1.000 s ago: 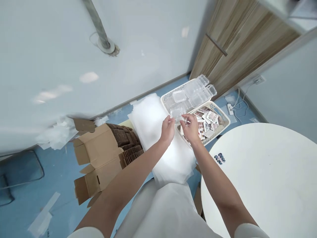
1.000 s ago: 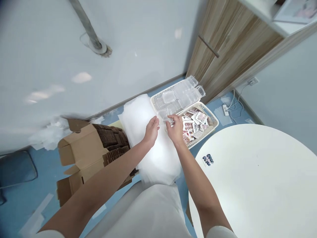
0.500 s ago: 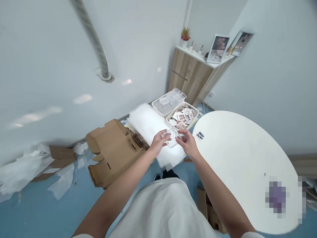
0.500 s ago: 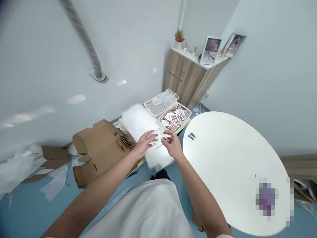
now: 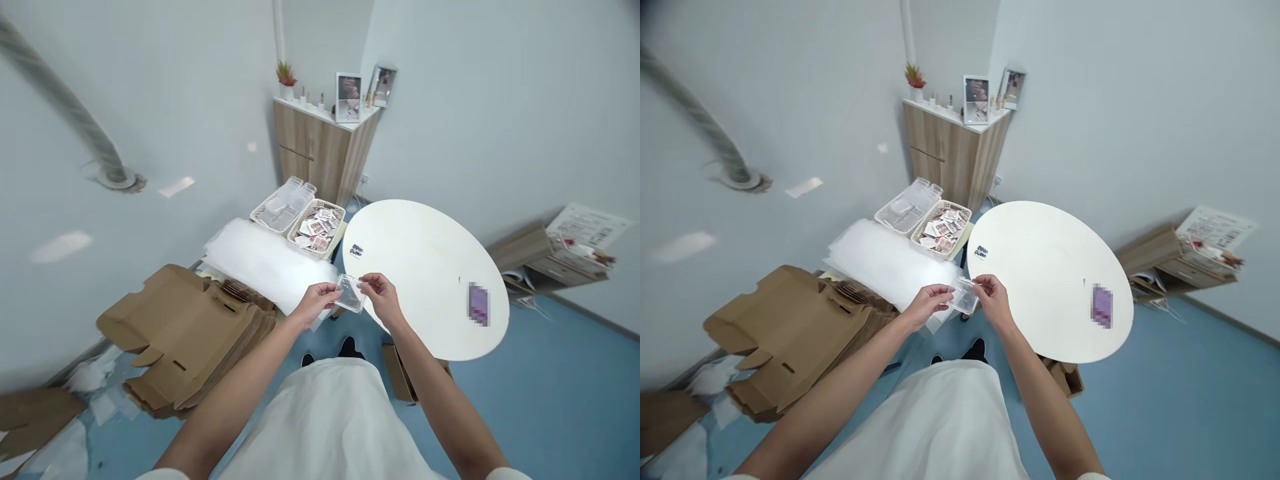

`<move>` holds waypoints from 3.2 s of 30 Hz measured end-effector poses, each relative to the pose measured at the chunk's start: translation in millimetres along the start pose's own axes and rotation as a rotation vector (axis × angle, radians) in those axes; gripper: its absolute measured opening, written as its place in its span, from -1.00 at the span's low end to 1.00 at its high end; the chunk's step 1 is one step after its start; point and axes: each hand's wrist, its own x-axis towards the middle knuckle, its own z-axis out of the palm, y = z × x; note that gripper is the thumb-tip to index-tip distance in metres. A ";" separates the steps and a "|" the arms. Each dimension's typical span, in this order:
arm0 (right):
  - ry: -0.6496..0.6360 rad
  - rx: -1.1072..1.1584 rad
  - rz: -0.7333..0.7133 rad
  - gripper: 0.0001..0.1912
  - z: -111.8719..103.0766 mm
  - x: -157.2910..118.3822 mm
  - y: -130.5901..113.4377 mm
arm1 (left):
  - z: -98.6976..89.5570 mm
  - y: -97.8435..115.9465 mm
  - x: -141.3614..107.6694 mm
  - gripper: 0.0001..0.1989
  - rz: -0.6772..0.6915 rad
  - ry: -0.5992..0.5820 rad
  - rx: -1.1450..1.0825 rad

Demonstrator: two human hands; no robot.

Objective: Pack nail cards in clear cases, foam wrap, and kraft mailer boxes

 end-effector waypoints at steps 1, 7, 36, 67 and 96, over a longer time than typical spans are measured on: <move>0.022 0.000 0.004 -0.69 -7.9 -3.1 3.7 | 6.8 -2.9 3.1 -0.67 -0.011 -0.020 0.016; 0.177 -0.147 0.018 -0.69 -63.4 -26.8 28.9 | 56.4 -26.5 32.9 -0.68 -0.064 -0.168 0.104; 0.000 0.041 -0.011 -0.36 -259.2 -33.3 98.5 | 236.2 -86.4 108.8 -0.39 -0.114 -0.090 0.351; 0.068 -0.452 -0.140 -0.39 -232.2 -41.7 86.7 | 196.7 -58.7 150.0 -0.13 0.297 -0.683 0.721; 0.114 0.073 0.061 -0.46 -233.4 -28.7 72.7 | 188.5 -49.2 142.0 -0.32 -0.173 -0.596 0.277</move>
